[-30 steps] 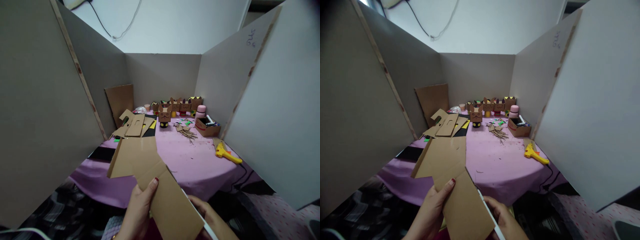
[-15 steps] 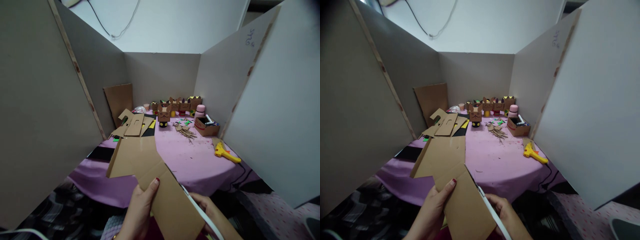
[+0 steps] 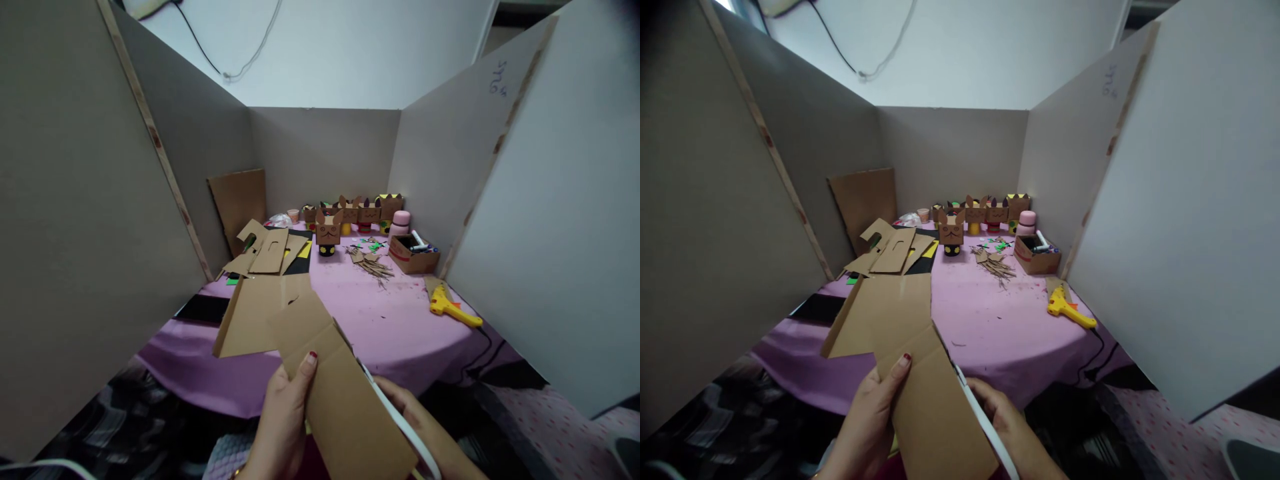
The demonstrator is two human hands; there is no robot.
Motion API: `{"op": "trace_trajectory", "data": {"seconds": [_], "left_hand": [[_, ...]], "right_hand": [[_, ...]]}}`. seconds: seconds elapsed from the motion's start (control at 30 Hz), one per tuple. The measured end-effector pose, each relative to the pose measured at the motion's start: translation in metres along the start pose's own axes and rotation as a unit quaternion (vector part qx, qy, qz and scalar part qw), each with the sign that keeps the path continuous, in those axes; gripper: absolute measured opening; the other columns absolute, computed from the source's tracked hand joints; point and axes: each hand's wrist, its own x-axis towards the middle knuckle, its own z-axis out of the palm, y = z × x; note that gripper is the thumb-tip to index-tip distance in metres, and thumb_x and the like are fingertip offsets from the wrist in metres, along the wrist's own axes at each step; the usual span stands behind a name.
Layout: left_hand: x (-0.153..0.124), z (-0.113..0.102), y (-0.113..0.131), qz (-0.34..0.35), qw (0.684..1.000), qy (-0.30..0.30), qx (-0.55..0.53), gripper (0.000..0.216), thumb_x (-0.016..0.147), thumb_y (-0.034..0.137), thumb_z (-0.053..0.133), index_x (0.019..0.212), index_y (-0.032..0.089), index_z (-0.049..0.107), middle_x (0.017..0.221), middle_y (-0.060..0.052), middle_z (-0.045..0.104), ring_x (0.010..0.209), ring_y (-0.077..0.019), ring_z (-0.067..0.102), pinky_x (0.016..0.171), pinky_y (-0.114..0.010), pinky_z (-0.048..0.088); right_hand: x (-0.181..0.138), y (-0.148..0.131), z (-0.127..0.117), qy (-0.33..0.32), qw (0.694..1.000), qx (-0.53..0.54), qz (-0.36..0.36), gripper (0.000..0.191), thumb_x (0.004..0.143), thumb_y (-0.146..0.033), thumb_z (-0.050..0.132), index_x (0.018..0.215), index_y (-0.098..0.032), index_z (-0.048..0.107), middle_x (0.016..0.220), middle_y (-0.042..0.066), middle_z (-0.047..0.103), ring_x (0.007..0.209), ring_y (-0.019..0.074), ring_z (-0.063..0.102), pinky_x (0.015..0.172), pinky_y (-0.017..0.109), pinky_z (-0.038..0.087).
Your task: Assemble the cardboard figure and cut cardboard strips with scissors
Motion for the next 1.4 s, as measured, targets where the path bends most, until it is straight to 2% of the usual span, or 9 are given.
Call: {"op": "trace_trajectory", "data": {"seconds": [0.17,0.33,0.47,0.6,0.7,0.83,1.03,1.17,1.4], "left_hand": [[0.002,0.002,-0.001,0.007,1.0,0.01,-0.008,0.046,0.072,0.03,0.064,0.114,0.014,0.056,0.089,-0.01,0.073,0.082,-0.0246,0.067,0.071,-0.033,0.052],[0.002,0.002,-0.006,-0.001,0.999,0.032,-0.024,0.044,0.07,0.029,0.066,0.11,0.013,0.058,0.087,-0.01,0.073,0.081,-0.0246,0.068,0.07,-0.033,0.053],[0.007,-0.001,-0.005,-0.007,0.999,0.033,-0.033,0.04,0.068,0.029,0.067,0.105,0.014,0.059,0.084,-0.008,0.073,0.076,-0.0227,0.068,0.068,-0.031,0.053],[0.017,-0.003,0.006,0.034,0.999,0.036,-0.011,0.038,0.069,0.029,0.067,0.103,0.015,0.059,0.08,-0.007,0.074,0.069,-0.0201,0.069,0.063,-0.029,0.053],[0.021,0.0,0.011,0.036,0.998,0.036,0.02,0.041,0.067,0.028,0.068,0.105,0.015,0.059,0.08,-0.008,0.074,0.072,-0.0219,0.069,0.063,-0.03,0.054],[0.021,0.002,0.009,0.033,0.999,0.015,0.04,0.039,0.068,0.032,0.067,0.103,0.015,0.061,0.085,-0.009,0.073,0.074,-0.0227,0.069,0.066,-0.031,0.054],[0.019,0.003,0.006,0.035,0.999,0.008,0.028,0.034,0.07,0.031,0.065,0.1,0.015,0.061,0.091,-0.009,0.073,0.078,-0.0217,0.068,0.071,-0.03,0.052],[0.019,0.003,0.006,0.028,0.999,0.009,0.019,0.032,0.071,0.03,0.065,0.099,0.013,0.061,0.09,-0.01,0.072,0.08,-0.0227,0.067,0.07,-0.03,0.053],[0.019,0.003,0.005,0.022,0.999,-0.003,0.03,0.03,0.073,0.031,0.063,0.097,0.013,0.06,0.085,-0.01,0.073,0.08,-0.0225,0.067,0.068,-0.029,0.053]], "right_hand": [[0.004,0.005,-0.003,-0.01,1.0,0.02,-0.016,0.059,0.061,-0.058,0.067,0.11,-0.024,0.064,0.111,0.009,0.067,0.11,0.0321,0.054,0.093,0.042,0.041],[0.006,0.006,-0.001,-0.032,0.998,0.053,-0.018,0.045,0.069,-0.041,0.069,0.11,-0.023,0.064,0.103,0.008,0.071,0.1,0.0287,0.061,0.083,0.037,0.048],[0.005,0.004,0.002,-0.032,0.998,0.058,-0.007,0.046,0.066,-0.038,0.073,0.108,-0.021,0.064,0.099,0.009,0.072,0.094,0.0294,0.063,0.07,0.033,0.052],[0.008,0.009,0.001,-0.017,0.998,0.05,-0.02,0.051,0.063,-0.033,0.077,0.11,-0.021,0.063,0.102,0.008,0.071,0.099,0.0289,0.061,0.079,0.034,0.049],[0.012,0.012,-0.002,-0.013,0.998,0.054,-0.03,0.05,0.063,-0.036,0.075,0.11,-0.022,0.062,0.103,0.007,0.071,0.098,0.0277,0.062,0.083,0.036,0.047],[0.016,0.008,-0.006,-0.026,0.999,0.037,-0.03,0.043,0.071,-0.035,0.069,0.112,-0.023,0.061,0.103,0.006,0.07,0.092,0.026,0.064,0.08,0.036,0.048],[0.015,0.005,-0.008,-0.023,0.998,0.03,-0.049,0.044,0.071,-0.039,0.068,0.112,-0.024,0.062,0.103,0.006,0.07,0.091,0.0258,0.063,0.077,0.034,0.048],[0.015,0.005,-0.005,-0.027,0.998,0.03,-0.042,0.042,0.071,-0.034,0.07,0.111,-0.022,0.063,0.1,0.007,0.071,0.091,0.0261,0.064,0.072,0.032,0.05],[0.017,0.005,-0.002,-0.025,0.997,0.048,-0.049,0.041,0.071,-0.028,0.071,0.111,-0.025,0.062,0.105,0.005,0.07,0.095,0.0245,0.062,0.077,0.032,0.049]]}}
